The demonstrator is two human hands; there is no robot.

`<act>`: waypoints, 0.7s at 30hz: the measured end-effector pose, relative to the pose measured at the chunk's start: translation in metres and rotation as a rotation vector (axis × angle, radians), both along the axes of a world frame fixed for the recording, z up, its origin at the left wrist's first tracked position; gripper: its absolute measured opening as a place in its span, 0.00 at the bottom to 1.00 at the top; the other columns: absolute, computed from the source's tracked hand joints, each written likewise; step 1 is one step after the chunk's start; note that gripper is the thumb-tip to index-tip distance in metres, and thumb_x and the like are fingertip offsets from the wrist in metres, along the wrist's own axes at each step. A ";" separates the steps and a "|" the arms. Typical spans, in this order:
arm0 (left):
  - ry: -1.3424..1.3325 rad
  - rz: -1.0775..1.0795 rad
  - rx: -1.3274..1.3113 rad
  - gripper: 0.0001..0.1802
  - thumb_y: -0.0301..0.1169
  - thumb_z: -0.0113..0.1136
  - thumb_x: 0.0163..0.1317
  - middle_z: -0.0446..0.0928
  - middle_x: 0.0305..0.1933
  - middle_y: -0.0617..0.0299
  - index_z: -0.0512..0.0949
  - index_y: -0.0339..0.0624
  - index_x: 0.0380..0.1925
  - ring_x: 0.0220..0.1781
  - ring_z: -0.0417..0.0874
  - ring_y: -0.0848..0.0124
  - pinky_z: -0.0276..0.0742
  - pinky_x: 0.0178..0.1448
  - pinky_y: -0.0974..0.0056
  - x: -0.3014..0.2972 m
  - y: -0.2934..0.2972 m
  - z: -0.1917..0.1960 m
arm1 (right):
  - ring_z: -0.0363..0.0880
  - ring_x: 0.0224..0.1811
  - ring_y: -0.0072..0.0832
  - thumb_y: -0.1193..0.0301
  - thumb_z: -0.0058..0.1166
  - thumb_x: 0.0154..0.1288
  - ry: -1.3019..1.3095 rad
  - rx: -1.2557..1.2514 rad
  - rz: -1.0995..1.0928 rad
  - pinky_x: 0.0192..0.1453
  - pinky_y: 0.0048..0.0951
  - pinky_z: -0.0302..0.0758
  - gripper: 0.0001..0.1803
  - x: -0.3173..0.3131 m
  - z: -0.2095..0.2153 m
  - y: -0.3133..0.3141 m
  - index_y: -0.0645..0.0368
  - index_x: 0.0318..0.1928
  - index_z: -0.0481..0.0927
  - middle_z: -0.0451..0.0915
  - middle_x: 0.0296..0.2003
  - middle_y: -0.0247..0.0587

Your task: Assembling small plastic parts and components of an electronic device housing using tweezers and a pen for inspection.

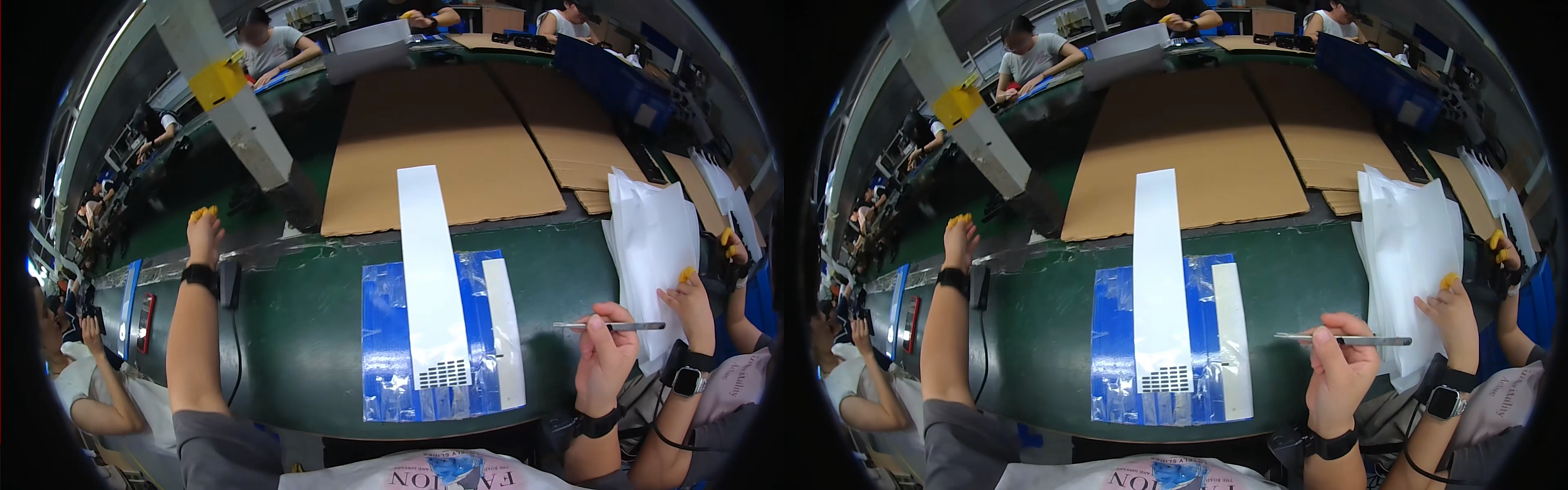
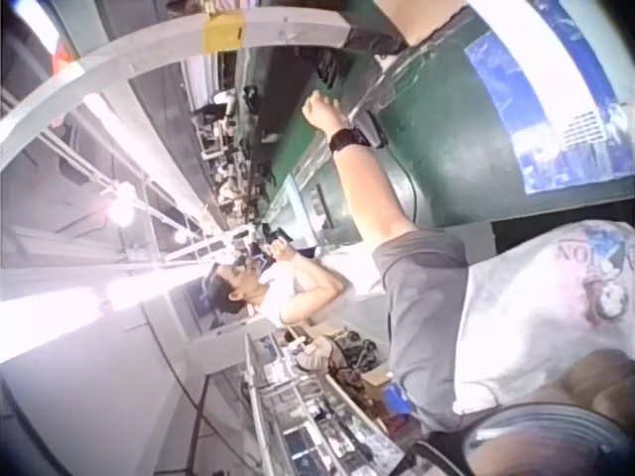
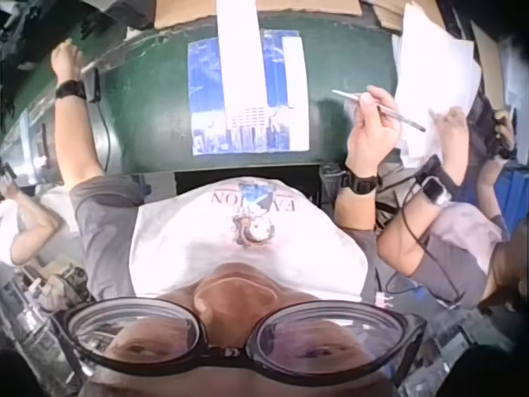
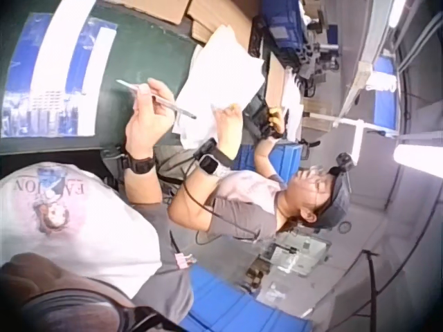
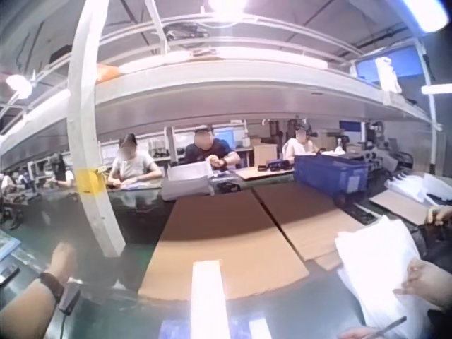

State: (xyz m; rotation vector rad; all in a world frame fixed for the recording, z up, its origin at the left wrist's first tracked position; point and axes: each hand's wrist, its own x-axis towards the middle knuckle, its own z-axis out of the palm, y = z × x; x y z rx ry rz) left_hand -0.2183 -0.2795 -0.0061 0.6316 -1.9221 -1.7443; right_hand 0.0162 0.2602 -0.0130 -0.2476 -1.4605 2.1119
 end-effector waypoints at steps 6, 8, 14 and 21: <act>-0.092 -0.476 -0.268 0.13 0.25 0.46 0.52 0.74 0.37 0.61 0.71 0.40 0.39 0.36 0.76 0.76 0.72 0.37 0.73 0.093 0.110 0.019 | 0.68 0.22 0.14 0.81 0.52 0.50 -0.018 0.073 -0.021 0.25 0.13 0.63 0.10 0.013 -0.018 0.031 0.66 0.35 0.72 0.75 0.25 0.36; -0.229 -0.674 -0.428 0.12 0.23 0.48 0.50 0.74 0.34 0.60 0.71 0.38 0.37 0.35 0.76 0.75 0.72 0.39 0.72 0.118 0.142 0.051 | 0.70 0.26 0.15 0.81 0.53 0.50 -0.044 0.042 0.081 0.29 0.14 0.67 0.10 0.010 -0.020 0.027 0.67 0.36 0.73 0.75 0.26 0.36; -0.116 -1.466 -0.661 0.13 0.21 0.54 0.50 0.74 0.34 0.58 0.71 0.32 0.38 0.38 0.76 0.72 0.71 0.42 0.70 0.085 0.343 0.087 | 0.71 0.23 0.13 0.78 0.55 0.50 0.007 0.261 0.010 0.24 0.12 0.66 0.10 0.026 -0.029 0.032 0.65 0.35 0.74 0.76 0.26 0.36; 0.286 -1.793 -1.081 0.15 0.23 0.54 0.49 0.73 0.37 0.55 0.71 0.37 0.39 0.40 0.75 0.63 0.70 0.43 0.66 0.105 0.472 0.087 | 0.73 0.21 0.15 0.76 0.54 0.51 -0.014 0.262 0.008 0.24 0.15 0.69 0.08 0.022 -0.029 0.027 0.65 0.34 0.74 0.76 0.22 0.37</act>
